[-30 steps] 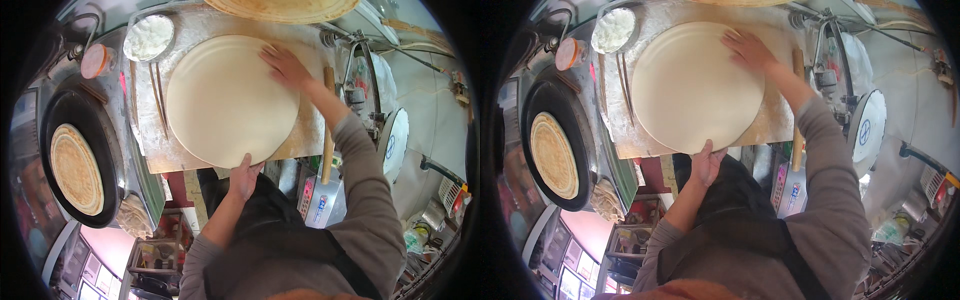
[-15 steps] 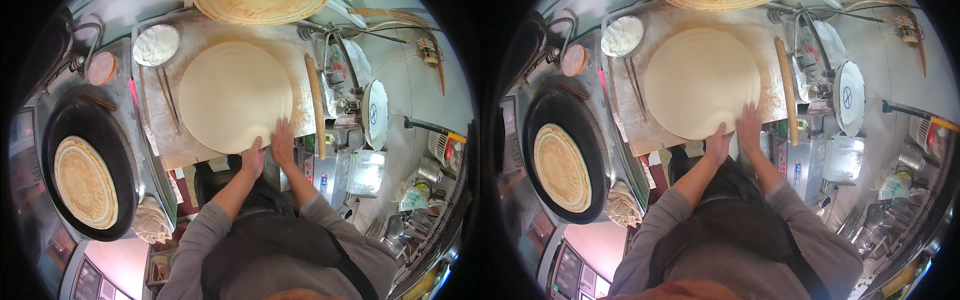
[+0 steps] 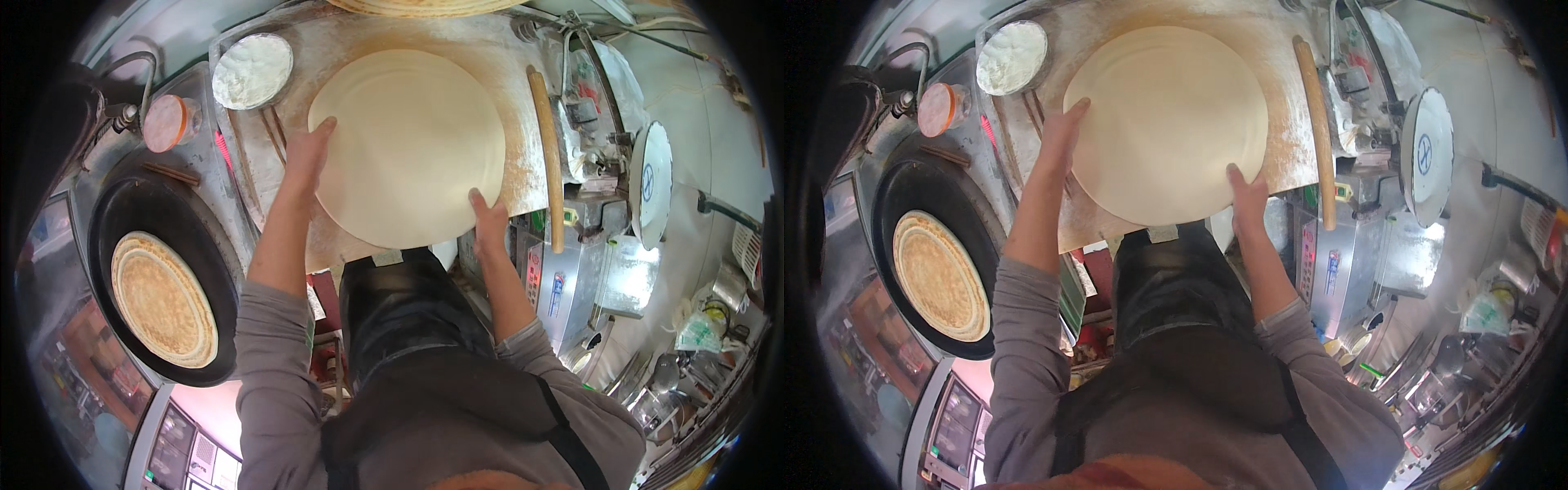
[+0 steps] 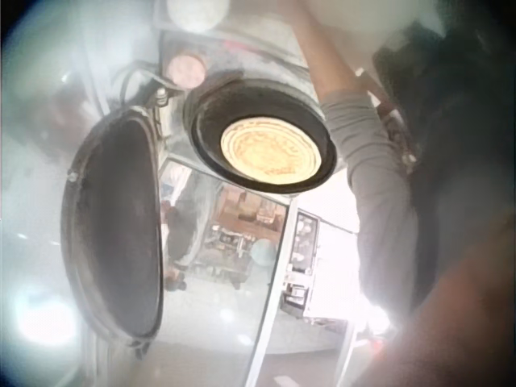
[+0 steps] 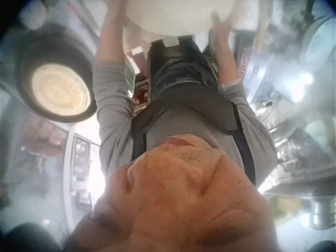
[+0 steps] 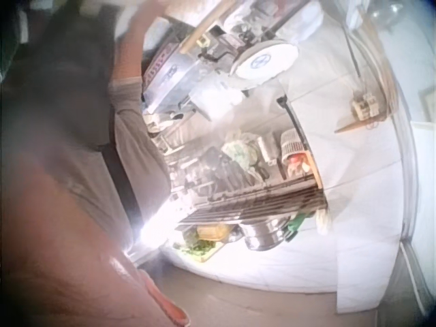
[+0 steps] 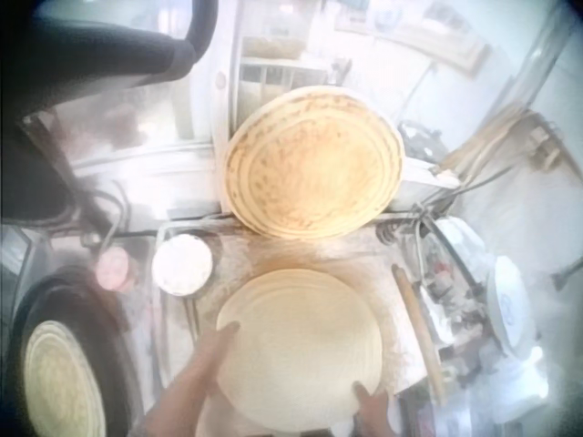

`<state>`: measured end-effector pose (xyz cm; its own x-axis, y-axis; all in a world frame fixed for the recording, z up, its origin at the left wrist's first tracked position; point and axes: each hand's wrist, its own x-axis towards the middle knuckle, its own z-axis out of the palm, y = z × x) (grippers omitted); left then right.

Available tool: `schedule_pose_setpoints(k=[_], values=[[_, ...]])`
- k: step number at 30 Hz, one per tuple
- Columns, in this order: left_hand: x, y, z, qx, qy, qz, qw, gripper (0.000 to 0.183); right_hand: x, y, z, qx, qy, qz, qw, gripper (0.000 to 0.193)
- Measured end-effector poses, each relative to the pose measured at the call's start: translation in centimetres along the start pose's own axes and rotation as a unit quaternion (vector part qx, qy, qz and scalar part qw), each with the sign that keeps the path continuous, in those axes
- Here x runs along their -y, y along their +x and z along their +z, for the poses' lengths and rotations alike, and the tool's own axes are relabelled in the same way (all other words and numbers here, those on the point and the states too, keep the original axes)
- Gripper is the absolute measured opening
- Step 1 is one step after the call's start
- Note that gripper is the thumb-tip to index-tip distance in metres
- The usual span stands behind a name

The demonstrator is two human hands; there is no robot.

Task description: The person rolls a ball of dough into a large thin circle using a rolling pin on a floured wooden board. They then place the flattened dough onto a hot griddle to cook. The person also wipes the griddle surface with a cloth.

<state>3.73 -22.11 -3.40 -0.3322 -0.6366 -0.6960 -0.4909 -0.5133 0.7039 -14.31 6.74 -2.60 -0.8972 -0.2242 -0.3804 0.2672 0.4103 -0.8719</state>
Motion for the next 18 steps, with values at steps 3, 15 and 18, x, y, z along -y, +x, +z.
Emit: schedule_pose_setpoints(k=[3, 15, 18], values=[[0.9, -6.1, 2.8, -0.208, 0.152, 0.036, 0.965, 0.058, 3.5, 5.3, 1.4, 0.012, -0.141, -0.066, 0.988, 0.043], [11.9, -14.2, 12.6, -0.054, -0.532, -0.041, 0.844, 0.045, 9.6, 18.0, 1.1, 0.297, -0.394, -0.513, 0.702, 0.055], [12.6, -16.0, 16.8, 0.027, -0.592, -0.087, 0.801, 0.046, 11.0, 21.8, 8.1, 0.381, -0.469, -0.566, 0.56, 0.067]])
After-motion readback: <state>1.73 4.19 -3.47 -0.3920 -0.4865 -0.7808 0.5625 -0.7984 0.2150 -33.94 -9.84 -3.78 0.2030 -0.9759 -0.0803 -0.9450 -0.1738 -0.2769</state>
